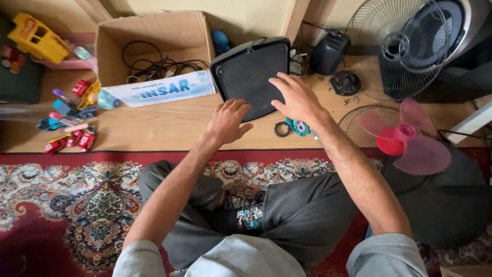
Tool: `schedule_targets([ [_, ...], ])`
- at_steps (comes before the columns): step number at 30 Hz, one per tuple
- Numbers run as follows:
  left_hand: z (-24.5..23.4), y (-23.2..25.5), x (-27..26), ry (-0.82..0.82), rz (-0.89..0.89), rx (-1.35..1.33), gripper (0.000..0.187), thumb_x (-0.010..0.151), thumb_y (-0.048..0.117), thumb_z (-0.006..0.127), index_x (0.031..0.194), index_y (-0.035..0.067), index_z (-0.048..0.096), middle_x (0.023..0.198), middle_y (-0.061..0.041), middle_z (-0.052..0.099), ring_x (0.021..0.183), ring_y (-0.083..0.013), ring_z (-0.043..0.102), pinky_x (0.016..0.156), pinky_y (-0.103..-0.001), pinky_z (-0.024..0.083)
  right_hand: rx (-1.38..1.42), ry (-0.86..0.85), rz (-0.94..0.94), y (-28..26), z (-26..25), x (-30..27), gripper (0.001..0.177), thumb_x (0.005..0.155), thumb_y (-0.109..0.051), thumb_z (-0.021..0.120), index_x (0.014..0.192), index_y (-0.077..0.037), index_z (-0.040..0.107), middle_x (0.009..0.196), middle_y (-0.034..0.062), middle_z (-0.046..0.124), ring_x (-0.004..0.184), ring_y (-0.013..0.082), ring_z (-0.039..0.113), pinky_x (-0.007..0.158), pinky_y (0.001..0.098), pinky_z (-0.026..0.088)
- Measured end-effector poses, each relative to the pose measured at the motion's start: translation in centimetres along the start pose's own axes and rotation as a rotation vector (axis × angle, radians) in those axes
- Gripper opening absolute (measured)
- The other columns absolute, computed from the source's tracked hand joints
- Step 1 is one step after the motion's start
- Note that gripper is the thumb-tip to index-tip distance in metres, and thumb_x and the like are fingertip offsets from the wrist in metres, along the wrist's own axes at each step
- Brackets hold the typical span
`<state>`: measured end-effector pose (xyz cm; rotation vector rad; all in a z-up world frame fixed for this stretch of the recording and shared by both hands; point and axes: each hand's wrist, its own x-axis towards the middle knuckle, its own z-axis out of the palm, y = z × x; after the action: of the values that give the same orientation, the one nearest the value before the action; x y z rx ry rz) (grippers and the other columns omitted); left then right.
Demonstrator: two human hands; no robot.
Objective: The person sits on the floor and cleans the back panel of a black electronic device with a cloth. They then use a screwdriver to remove and reinsert screws on the panel, handling a power cord at the end.
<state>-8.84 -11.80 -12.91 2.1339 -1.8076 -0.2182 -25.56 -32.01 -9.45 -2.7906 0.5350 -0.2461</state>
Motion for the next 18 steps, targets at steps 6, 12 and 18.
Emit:
schedule_targets([
  [6, 3.8, 1.2, 1.4, -0.098, -0.017, -0.025, 0.064, 0.087, 0.040, 0.076, 0.139, 0.009, 0.056, 0.147, -0.016, 0.051, 0.139, -0.0381, 0.043, 0.111, -0.053, 0.036, 0.072, -0.022, 0.064, 5.3, 2.0, -1.3, 0.065, 0.087, -0.030, 0.078, 0.146, -0.013, 0.054, 0.155, 0.0169, 0.048, 0.141, 0.0365, 0.045, 0.111, 0.0496, 0.042],
  [12, 7.5, 1.6, 3.5, -0.187, -0.054, -0.082, 0.061, 0.087, 0.039, 0.075, 0.139, 0.012, 0.056, 0.147, -0.013, 0.053, 0.139, -0.0339, 0.046, 0.111, -0.052, 0.039, 0.070, -0.081, 0.206, 10.0, 3.9, -2.5, 0.063, 0.086, -0.028, 0.075, 0.145, -0.016, 0.054, 0.153, 0.0152, 0.048, 0.138, 0.0382, 0.048, 0.106, 0.0513, 0.045],
  [18, 11.9, 2.3, 6.1, -0.290, -0.115, -0.109, 0.062, 0.087, 0.039, 0.075, 0.140, 0.014, 0.055, 0.146, -0.011, 0.053, 0.138, -0.0339, 0.046, 0.110, -0.053, 0.038, 0.165, -0.103, 0.323, 13.3, 5.7, -3.5, 0.052, 0.090, -0.022, 0.070, 0.140, -0.014, 0.059, 0.142, 0.0104, 0.063, 0.126, 0.0356, 0.061, 0.101, 0.0487, 0.051],
])
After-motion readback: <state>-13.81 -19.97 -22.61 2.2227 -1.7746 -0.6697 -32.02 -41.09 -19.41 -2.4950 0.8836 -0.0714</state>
